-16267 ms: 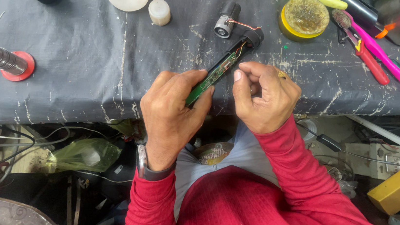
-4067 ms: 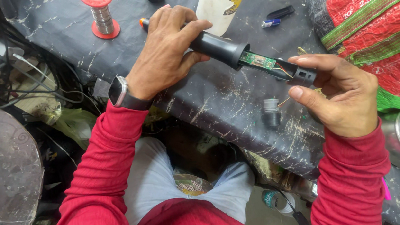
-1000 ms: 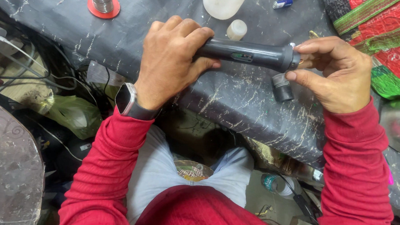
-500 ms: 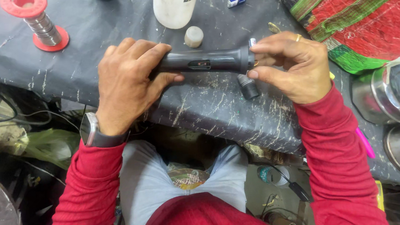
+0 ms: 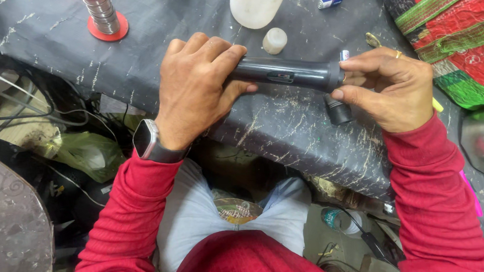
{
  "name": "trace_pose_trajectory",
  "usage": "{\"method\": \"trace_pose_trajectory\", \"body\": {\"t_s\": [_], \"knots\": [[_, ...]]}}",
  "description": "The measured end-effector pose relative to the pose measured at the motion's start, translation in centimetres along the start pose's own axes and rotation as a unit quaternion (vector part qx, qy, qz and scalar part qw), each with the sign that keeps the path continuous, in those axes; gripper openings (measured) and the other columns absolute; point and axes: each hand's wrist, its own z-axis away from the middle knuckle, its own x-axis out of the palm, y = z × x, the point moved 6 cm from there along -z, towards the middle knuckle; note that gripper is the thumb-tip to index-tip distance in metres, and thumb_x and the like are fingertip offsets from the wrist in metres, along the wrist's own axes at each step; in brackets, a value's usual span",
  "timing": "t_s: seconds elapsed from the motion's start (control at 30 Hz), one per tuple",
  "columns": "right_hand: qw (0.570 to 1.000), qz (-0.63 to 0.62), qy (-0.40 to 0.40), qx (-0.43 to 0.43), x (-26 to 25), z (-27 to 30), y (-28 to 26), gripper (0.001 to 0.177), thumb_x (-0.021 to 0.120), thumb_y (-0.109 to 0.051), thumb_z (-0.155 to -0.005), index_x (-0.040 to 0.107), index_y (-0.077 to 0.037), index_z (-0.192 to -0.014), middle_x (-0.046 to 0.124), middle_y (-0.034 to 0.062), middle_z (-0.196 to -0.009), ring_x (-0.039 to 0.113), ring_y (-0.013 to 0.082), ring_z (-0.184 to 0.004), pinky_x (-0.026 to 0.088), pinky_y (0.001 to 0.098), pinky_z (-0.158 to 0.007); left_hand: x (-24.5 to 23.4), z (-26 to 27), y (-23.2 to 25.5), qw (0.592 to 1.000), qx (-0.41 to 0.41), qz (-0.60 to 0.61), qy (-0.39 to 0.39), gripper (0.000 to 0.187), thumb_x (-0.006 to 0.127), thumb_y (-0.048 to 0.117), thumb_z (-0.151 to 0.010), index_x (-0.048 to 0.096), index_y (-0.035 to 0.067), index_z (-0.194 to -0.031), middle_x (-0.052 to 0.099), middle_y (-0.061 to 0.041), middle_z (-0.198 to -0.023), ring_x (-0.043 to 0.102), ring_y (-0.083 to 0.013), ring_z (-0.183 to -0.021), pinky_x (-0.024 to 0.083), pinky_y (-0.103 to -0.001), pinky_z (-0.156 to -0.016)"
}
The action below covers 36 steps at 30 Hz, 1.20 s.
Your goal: The person assembles a small electronic device by inserting a circuit board into a black plastic housing, soldering wires, and inserting batteries. They then close the housing and test the device, which emits a green light.
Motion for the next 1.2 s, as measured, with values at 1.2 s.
{"method": "trace_pose_trajectory", "body": {"t_s": [1.2], "knots": [[0.995,-0.085,0.014,0.047,-2.2,0.1,2.5,0.037,0.079,0.008,-0.096,0.062,0.011,-0.129,0.074,0.0150,-0.115,0.073,0.0147,-0.101,0.060,0.0268,-0.096,-0.6,3.7,-1.0,0.975,-0.081,0.141,0.149,0.087,0.095,0.025,-0.089,0.039,0.005,-0.153,0.063,-0.008,-0.110,0.064,-0.0235,-0.094,0.053,-0.034,-0.081]]}}
